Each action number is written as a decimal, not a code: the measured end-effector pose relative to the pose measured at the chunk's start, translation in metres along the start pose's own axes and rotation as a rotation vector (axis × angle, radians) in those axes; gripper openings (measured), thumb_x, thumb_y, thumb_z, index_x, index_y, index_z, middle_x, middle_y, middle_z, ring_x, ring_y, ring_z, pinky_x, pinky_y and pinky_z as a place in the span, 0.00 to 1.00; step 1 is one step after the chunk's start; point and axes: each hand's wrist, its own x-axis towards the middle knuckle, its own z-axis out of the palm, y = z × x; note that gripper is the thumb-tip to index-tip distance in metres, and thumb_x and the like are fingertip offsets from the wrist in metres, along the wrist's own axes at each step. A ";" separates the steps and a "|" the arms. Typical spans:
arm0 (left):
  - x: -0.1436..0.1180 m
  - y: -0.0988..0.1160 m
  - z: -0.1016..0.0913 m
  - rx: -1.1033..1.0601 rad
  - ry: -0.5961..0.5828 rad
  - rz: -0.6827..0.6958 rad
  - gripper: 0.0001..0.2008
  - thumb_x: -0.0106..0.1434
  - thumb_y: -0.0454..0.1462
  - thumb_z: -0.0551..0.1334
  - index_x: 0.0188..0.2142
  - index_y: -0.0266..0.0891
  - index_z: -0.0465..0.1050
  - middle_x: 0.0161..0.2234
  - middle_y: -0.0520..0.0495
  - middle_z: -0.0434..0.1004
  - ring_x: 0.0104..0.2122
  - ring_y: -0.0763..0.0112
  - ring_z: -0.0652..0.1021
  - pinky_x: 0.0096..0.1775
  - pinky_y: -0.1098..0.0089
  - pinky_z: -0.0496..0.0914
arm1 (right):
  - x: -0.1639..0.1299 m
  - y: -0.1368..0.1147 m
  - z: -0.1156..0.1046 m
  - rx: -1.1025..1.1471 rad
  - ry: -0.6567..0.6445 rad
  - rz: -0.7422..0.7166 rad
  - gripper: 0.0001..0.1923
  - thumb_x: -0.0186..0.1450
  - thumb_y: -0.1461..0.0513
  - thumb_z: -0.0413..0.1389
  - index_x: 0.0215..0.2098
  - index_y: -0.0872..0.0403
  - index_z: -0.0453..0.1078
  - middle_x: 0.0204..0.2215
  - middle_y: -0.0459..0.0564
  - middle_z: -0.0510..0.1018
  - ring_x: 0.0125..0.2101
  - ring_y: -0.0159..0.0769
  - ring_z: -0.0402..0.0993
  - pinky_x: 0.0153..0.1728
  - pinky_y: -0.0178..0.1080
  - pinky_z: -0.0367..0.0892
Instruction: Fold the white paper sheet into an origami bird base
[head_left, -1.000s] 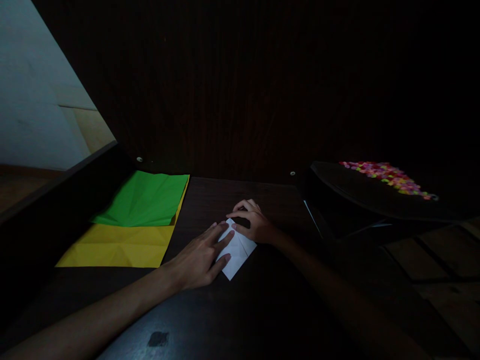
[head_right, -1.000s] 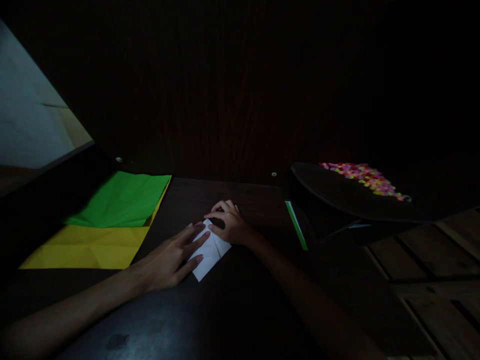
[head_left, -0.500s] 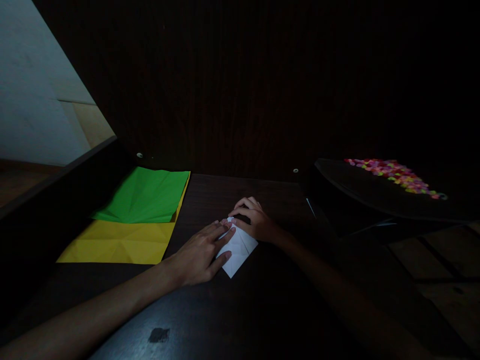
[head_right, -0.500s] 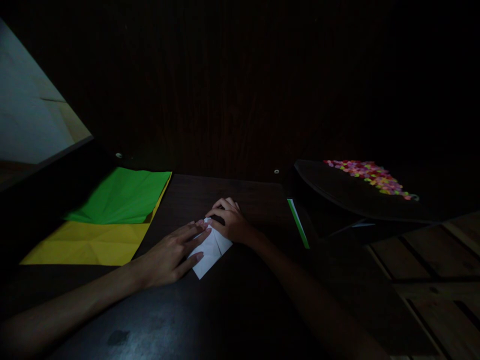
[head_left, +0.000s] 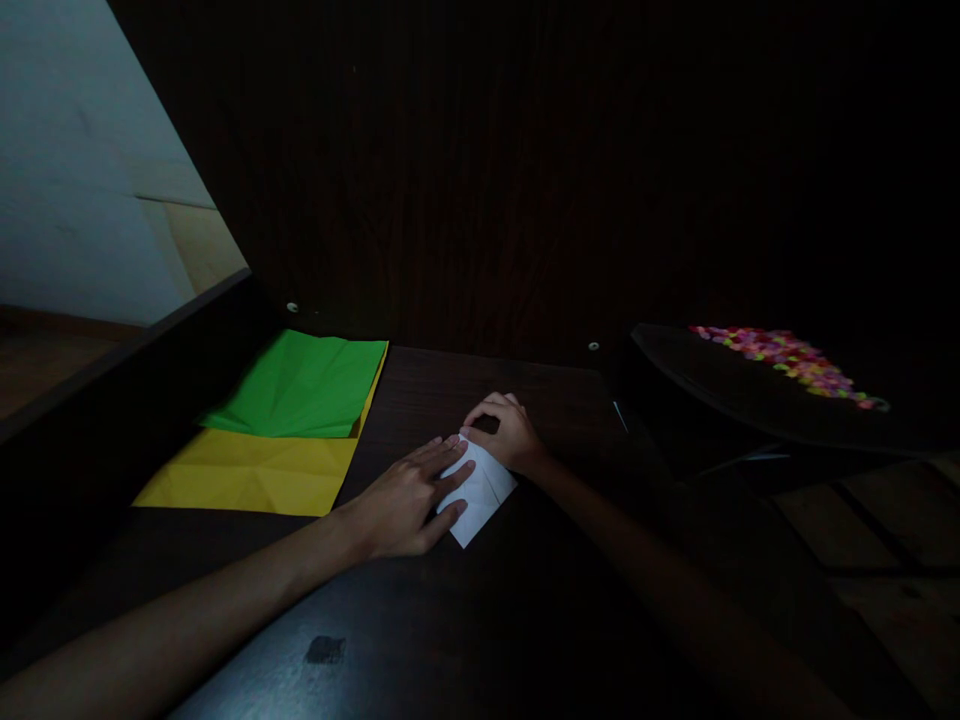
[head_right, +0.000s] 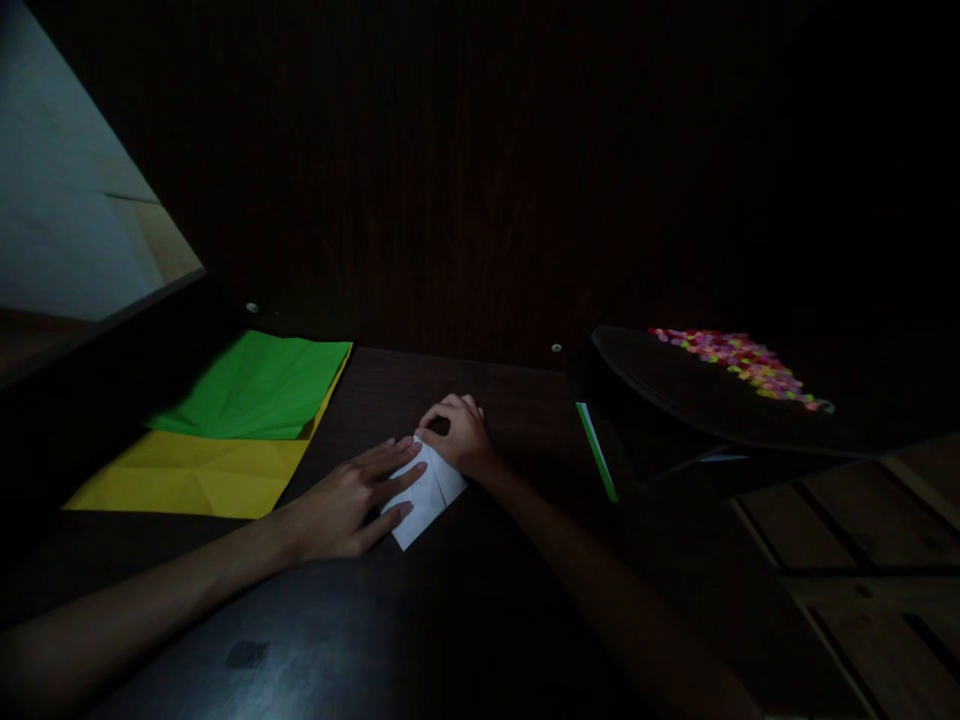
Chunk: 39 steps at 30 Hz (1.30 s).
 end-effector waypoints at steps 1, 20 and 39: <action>0.000 0.000 0.000 0.001 0.005 0.006 0.25 0.69 0.42 0.54 0.62 0.35 0.62 0.65 0.35 0.57 0.64 0.51 0.59 0.62 0.50 0.59 | 0.001 -0.001 0.000 0.009 0.005 0.021 0.03 0.56 0.64 0.65 0.28 0.50 0.76 0.32 0.47 0.76 0.40 0.42 0.68 0.43 0.46 0.59; -0.001 0.000 -0.007 0.107 -0.054 0.098 0.40 0.62 0.57 0.58 0.63 0.29 0.60 0.63 0.26 0.57 0.64 0.43 0.58 0.60 0.49 0.59 | -0.018 0.006 -0.019 0.065 -0.007 -0.086 0.05 0.63 0.65 0.58 0.33 0.53 0.77 0.34 0.49 0.79 0.38 0.38 0.71 0.44 0.44 0.62; 0.001 0.002 -0.011 0.010 -0.068 0.096 0.35 0.62 0.51 0.60 0.63 0.34 0.60 0.62 0.30 0.62 0.60 0.42 0.66 0.57 0.45 0.61 | -0.046 -0.005 -0.028 0.524 -0.072 0.185 0.11 0.58 0.61 0.59 0.40 0.54 0.72 0.33 0.48 0.77 0.31 0.34 0.71 0.32 0.37 0.66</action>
